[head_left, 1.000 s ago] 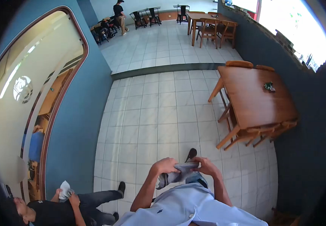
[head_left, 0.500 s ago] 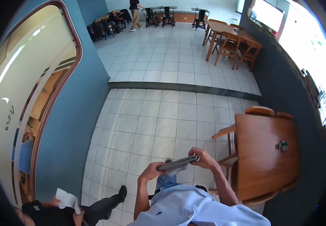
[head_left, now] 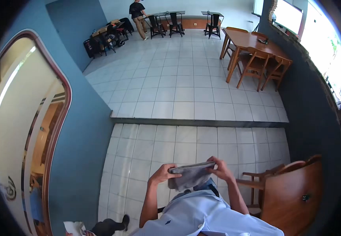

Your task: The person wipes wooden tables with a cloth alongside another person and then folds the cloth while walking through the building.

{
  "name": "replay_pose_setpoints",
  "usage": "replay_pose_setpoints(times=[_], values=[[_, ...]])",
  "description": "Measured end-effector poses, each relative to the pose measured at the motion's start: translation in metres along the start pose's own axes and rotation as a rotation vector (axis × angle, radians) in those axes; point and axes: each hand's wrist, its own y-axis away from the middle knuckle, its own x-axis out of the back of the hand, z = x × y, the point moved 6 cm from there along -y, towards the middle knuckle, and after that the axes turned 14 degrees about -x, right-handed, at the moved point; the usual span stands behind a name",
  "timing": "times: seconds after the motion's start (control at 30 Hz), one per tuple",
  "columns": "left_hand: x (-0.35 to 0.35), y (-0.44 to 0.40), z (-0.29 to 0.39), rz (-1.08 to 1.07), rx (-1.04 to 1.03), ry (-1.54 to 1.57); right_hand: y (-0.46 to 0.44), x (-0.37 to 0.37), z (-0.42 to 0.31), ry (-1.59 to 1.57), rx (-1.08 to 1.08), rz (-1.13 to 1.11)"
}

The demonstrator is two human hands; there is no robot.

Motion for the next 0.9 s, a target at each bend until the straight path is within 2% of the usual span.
replay_pose_setpoints(times=[0.07, 0.1, 0.17, 0.33, 0.37, 0.43, 0.5, 0.57, 0.6, 0.63, 0.7, 0.73, 0.77, 0.8, 0.83, 0.9], values=[[0.027, -0.068, -0.01, -0.061, -0.058, 0.009, -0.066, 0.038, 0.024, -0.245, -0.051, 0.152], [0.041, -0.097, -0.022, -0.053, -0.042, 0.105, -0.096, 0.045, 0.026, -0.249, -0.054, 0.151], [0.069, -0.157, -0.049, -0.029, -0.021, 0.296, -0.156, 0.068, 0.033, -0.202, -0.056, 0.209], [0.136, -0.318, -0.161, 0.081, -0.028, 0.239, -0.34, 0.145, 0.039, 0.018, -0.099, 0.329], [0.144, -0.348, -0.183, 0.051, -0.003, 0.128, -0.379, 0.161, 0.03, 0.027, -0.086, 0.311], [0.179, -0.395, -0.213, -0.025, 0.063, -0.116, -0.467, 0.176, -0.014, 0.051, -0.117, 0.18], [0.208, -0.415, -0.198, 0.046, 0.041, -0.133, -0.524, 0.176, -0.051, 0.056, -0.142, 0.1], [0.267, -0.473, -0.168, 0.165, -0.099, -0.2, -0.602, 0.17, -0.108, -0.009, 0.054, -0.262], [0.292, -0.496, -0.171, 0.156, -0.009, -0.143, -0.641, 0.169, -0.131, 0.068, 0.226, -0.283], [0.307, -0.522, -0.183, 0.164, 0.068, -0.008, -0.677, 0.168, -0.146, 0.148, 0.385, -0.304], [0.335, -0.571, -0.213, 0.222, 0.215, 0.311, -0.752, 0.166, -0.165, 0.211, 0.308, -0.412], [0.347, -0.591, -0.264, 0.184, 0.244, 0.189, -0.794, 0.168, -0.18, 0.205, 0.339, -0.388], [0.361, -0.616, -0.32, 0.147, 0.275, 0.066, -0.83, 0.165, -0.191, 0.241, 0.348, -0.46], [0.378, -0.641, -0.335, 0.161, 0.191, 0.039, -0.859, 0.161, -0.204, 0.264, 0.337, -0.543], [0.396, -0.665, -0.349, 0.175, 0.107, 0.011, -0.883, 0.159, -0.229, 0.234, 0.347, -0.536], [0.45, -0.713, -0.355, 0.213, 0.085, -0.009, -0.932, 0.161, -0.293, 0.195, 0.506, -0.589]])
